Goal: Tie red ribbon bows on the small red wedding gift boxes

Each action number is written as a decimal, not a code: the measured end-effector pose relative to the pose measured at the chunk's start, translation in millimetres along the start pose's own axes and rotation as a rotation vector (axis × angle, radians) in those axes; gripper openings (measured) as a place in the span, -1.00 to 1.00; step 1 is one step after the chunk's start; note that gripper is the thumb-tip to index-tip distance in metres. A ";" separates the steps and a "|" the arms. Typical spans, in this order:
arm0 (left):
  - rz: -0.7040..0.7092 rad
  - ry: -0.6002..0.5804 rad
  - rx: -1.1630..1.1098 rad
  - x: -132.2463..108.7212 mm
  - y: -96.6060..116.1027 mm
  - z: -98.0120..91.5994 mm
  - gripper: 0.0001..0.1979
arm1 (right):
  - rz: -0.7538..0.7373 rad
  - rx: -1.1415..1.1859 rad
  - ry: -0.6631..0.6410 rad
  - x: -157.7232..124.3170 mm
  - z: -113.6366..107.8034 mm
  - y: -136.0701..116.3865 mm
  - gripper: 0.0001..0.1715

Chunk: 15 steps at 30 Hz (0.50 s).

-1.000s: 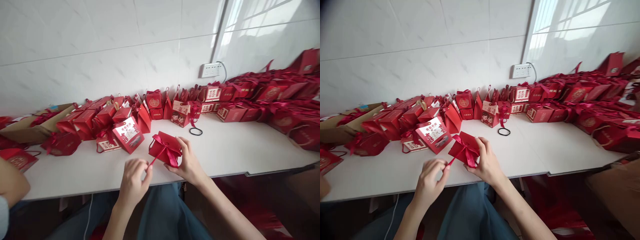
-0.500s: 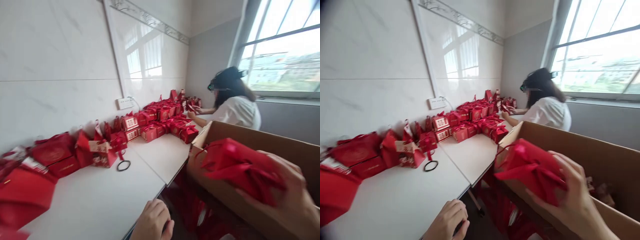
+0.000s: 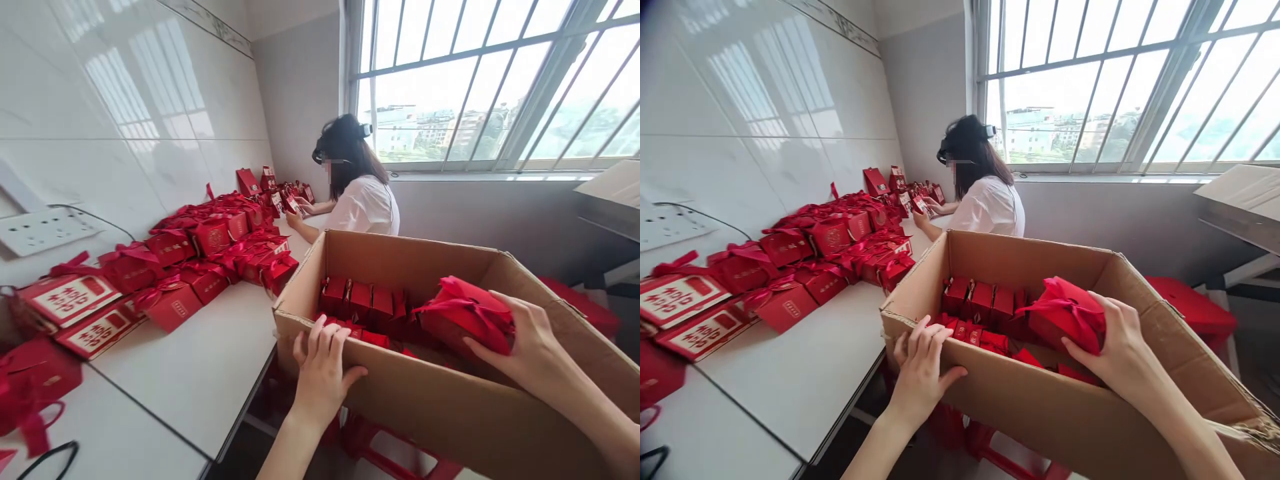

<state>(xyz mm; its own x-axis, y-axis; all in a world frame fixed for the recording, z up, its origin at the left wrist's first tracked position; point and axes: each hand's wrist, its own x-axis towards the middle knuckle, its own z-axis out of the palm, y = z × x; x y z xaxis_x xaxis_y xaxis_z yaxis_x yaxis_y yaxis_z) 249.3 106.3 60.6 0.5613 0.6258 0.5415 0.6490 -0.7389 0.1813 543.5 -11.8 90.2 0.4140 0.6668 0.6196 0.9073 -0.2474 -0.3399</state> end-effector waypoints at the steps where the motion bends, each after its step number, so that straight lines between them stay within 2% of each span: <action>1: -0.017 0.024 -0.004 -0.4 -1.1 6.4 -0.56 | -0.017 -0.006 -0.086 0.8 -0.9 0.2 -0.28; 4: -0.008 0.094 0.021 -4.7 -7.0 19.8 -0.63 | -0.040 0.013 -0.327 15.4 -11.7 -0.9 -0.16; 8: 0.042 0.153 0.095 -6.5 -12.8 27.7 -0.63 | -0.009 -0.026 -0.627 67.4 -21.8 -7.5 -0.18; 11: 0.061 0.175 0.092 -4.8 -13.0 28.3 -0.65 | 0.012 -0.058 -0.979 107.1 -2.4 -9.6 -0.17; 12: 0.062 0.179 0.082 -4.3 -12.5 27.7 -0.66 | -0.008 -0.068 -1.059 115.0 8.3 -8.1 -0.15; 15: 0.053 0.193 0.017 -4.5 -9.4 25.2 -0.67 | -0.011 -0.146 -1.146 119.0 38.7 3.7 -0.13</action>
<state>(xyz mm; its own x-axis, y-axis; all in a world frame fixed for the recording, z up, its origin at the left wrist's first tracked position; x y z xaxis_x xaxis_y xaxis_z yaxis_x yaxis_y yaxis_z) 253.6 116.7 35.7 0.4874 0.5255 0.6974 0.6303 -0.7645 0.1356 593.3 93.8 135.3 0.1643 0.8978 -0.4085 0.9413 -0.2666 -0.2073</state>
